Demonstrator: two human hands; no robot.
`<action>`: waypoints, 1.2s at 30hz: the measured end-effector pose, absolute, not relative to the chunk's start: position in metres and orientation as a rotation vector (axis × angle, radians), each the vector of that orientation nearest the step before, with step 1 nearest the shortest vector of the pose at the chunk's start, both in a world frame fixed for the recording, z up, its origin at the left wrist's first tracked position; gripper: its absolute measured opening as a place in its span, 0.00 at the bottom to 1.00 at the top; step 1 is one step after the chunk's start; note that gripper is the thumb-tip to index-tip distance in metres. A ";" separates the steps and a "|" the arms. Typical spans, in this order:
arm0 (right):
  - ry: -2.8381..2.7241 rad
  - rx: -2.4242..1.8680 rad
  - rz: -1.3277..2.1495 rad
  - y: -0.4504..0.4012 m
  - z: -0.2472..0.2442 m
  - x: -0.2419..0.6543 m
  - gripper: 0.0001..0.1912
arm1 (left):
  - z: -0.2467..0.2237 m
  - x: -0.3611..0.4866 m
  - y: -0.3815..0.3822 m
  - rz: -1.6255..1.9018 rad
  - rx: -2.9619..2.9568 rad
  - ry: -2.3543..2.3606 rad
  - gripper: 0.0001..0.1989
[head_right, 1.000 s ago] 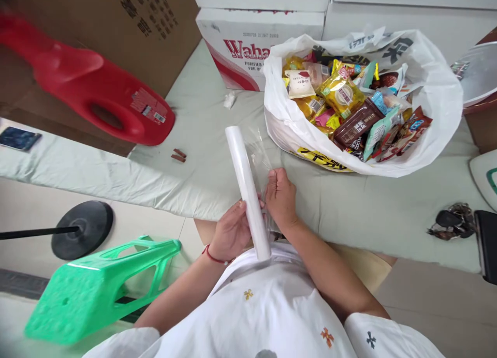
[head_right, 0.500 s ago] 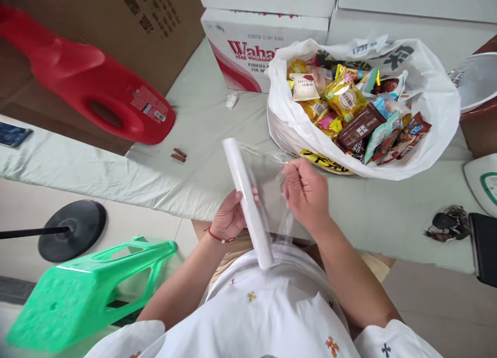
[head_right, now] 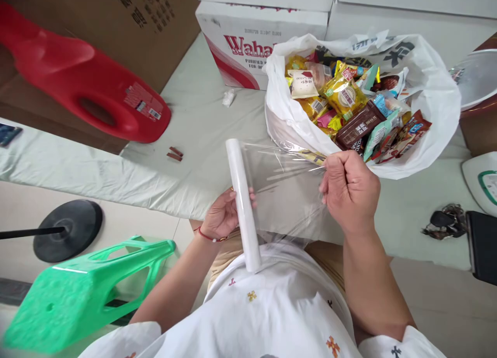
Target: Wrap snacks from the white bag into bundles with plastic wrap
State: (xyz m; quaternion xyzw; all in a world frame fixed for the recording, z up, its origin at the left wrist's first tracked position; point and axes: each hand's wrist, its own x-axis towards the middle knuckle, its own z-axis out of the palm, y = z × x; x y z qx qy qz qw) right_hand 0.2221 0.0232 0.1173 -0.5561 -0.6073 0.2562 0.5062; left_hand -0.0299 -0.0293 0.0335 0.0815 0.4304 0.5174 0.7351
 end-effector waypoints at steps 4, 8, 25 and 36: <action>-1.459 -1.352 0.668 0.022 0.113 0.226 0.20 | 0.038 -0.022 -0.030 1.100 0.223 1.057 0.26; -1.481 -1.466 0.610 0.014 0.103 0.238 0.20 | 0.043 -0.026 -0.028 1.086 0.386 1.378 0.34; -1.341 -1.846 0.729 -0.013 0.025 0.283 0.27 | 0.045 -0.072 -0.020 0.745 0.902 1.870 0.33; -1.343 -1.877 0.723 -0.008 0.020 0.285 0.30 | 0.044 -0.078 -0.022 0.717 1.199 2.108 0.40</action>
